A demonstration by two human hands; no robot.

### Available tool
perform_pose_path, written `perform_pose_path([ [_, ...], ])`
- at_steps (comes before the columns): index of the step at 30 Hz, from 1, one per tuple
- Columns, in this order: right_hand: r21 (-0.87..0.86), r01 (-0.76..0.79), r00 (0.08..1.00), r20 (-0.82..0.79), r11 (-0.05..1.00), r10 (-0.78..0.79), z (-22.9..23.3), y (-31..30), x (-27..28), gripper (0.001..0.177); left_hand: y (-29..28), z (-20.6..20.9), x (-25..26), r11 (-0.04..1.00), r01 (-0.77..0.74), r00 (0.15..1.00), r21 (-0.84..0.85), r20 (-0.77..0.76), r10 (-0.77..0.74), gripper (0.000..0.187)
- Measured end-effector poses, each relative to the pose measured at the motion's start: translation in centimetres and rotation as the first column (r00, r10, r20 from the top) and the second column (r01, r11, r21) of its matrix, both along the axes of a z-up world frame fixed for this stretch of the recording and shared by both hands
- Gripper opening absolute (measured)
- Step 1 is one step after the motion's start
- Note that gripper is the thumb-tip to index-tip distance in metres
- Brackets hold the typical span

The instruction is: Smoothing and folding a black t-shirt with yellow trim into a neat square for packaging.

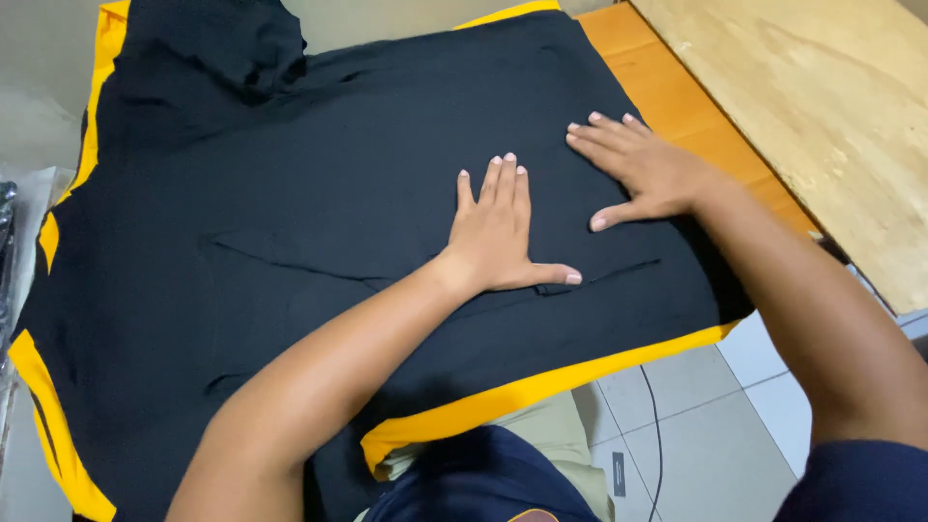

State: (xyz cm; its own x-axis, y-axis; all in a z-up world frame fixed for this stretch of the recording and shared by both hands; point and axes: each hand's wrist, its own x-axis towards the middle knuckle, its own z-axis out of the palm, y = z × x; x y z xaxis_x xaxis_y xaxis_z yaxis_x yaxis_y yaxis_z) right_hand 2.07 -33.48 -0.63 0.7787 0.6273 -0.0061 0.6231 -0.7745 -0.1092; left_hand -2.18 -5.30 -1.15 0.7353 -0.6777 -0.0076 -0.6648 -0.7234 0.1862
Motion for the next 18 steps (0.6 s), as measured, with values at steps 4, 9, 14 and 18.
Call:
perform_pose_path([
  [4, -0.067, 0.116, 0.993, -0.022, 0.991, -0.118, 1.4, -0.2, -0.8, 0.142, 1.0, 1.0, -0.5, 1.000, -0.004, 0.999, 0.026, -0.049, 0.005, 0.142],
  [9, -0.134, 0.196, 0.966, -0.141, 0.971, -0.215, 2.1, -0.7, -2.6, 0.161, 1.4, 2.1, -0.5, 0.994, -0.014, 0.986, 0.111, -0.162, 0.032, 0.148],
  [14, -0.071, 0.204, 0.968, -0.135, 0.976, -0.212, 3.2, -1.5, -3.2, 0.166, 0.4, 2.2, -0.1, 0.999, -0.031, 0.997, -0.044, -0.066, 0.028, 0.124],
  [18, 0.173, 0.051, 0.995, -0.094, 0.984, -0.035, 3.2, -0.4, -3.4, 0.152, -2.4, 1.4, 0.6, 0.980, 0.049, 0.996, -0.191, 0.087, -0.032, 0.095],
])
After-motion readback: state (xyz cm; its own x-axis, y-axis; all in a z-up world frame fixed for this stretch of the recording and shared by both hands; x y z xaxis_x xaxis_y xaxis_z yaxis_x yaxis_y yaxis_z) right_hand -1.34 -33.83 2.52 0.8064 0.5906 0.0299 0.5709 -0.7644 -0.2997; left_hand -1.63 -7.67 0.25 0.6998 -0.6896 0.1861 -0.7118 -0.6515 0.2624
